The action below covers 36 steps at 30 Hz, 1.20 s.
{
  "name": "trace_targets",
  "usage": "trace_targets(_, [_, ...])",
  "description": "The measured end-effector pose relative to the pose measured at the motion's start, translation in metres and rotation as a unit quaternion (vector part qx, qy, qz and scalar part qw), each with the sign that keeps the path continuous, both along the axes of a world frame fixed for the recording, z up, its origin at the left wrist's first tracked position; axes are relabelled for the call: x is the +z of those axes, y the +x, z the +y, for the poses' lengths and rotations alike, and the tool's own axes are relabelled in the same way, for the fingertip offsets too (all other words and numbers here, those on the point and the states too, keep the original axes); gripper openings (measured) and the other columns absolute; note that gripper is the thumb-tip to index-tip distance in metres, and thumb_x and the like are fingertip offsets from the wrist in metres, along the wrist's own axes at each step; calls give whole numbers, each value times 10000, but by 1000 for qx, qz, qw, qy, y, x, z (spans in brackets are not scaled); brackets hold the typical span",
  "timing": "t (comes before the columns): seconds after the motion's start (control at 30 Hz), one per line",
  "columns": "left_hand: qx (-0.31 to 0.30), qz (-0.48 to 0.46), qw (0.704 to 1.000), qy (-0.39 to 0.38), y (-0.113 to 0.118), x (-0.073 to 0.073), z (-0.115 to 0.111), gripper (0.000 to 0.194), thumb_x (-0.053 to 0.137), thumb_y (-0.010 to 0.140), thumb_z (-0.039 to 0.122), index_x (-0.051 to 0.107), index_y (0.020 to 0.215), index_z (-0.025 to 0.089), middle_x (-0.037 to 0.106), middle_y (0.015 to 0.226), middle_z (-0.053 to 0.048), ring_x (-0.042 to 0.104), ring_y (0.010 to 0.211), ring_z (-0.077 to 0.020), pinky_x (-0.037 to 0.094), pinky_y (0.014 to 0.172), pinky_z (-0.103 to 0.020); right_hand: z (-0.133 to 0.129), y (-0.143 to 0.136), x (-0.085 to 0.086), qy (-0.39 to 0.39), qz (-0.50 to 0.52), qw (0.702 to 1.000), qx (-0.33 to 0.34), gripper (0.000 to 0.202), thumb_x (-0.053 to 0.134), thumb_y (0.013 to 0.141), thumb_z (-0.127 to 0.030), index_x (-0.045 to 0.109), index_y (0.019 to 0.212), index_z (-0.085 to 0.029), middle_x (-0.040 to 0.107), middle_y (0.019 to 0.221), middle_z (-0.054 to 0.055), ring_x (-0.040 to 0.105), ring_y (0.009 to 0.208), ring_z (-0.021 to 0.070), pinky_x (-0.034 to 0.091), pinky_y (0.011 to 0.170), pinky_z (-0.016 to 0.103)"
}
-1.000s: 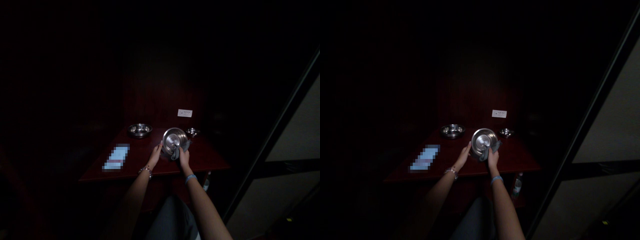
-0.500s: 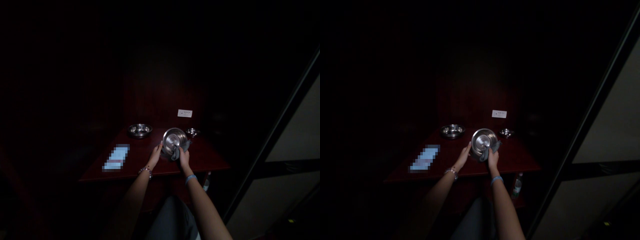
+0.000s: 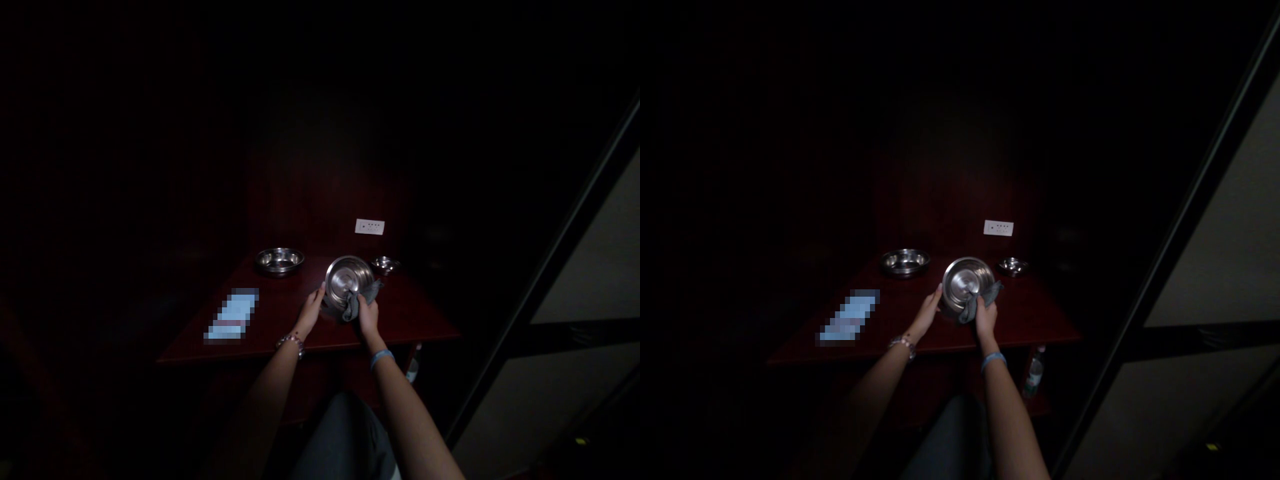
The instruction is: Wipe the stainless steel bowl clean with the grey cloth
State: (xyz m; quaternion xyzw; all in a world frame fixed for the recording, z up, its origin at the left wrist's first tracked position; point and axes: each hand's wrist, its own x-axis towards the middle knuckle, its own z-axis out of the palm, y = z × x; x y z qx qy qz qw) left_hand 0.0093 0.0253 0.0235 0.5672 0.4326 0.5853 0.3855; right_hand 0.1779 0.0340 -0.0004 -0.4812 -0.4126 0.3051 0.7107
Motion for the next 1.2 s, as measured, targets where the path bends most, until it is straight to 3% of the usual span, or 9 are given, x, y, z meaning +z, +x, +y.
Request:
trace_targets(0.57, [-7, -16, 1000, 16, 1, 4, -3, 726, 475, 837, 795, 754, 999, 145, 785, 1005, -142, 683, 953, -269, 519, 828, -348, -1, -1, 0, 7, -12, 1000, -17, 402, 624, 761, -423, 739, 999, -120, 795, 1037, 131, 740, 976, 276, 544, 873, 321])
trace_targets(0.9, [24, -1, 999, 32, 1, 3, -2, 577, 489, 855, 725, 678, 882, 180, 655, 740, -29, 579, 723, -179, 454, 662, -277, 1, -1, -1, 13, -5, 1000, -23, 411, 641, 755, -418, 735, 1030, -126, 795, 1024, 110, 728, 985, 264, 543, 891, 326])
trace_targets(1.2, [23, 8, 999, 36, 0, 3, -2, 592, 476, 836, 753, 648, 837, 187, 589, 688, -5, 531, 675, -163, 428, 643, -272, 0, -1, -1, 2, -10, 999, -30, 408, 631, 767, -407, 736, 1037, -119, 789, 1045, 127, 740, 968, 261, 544, 875, 323])
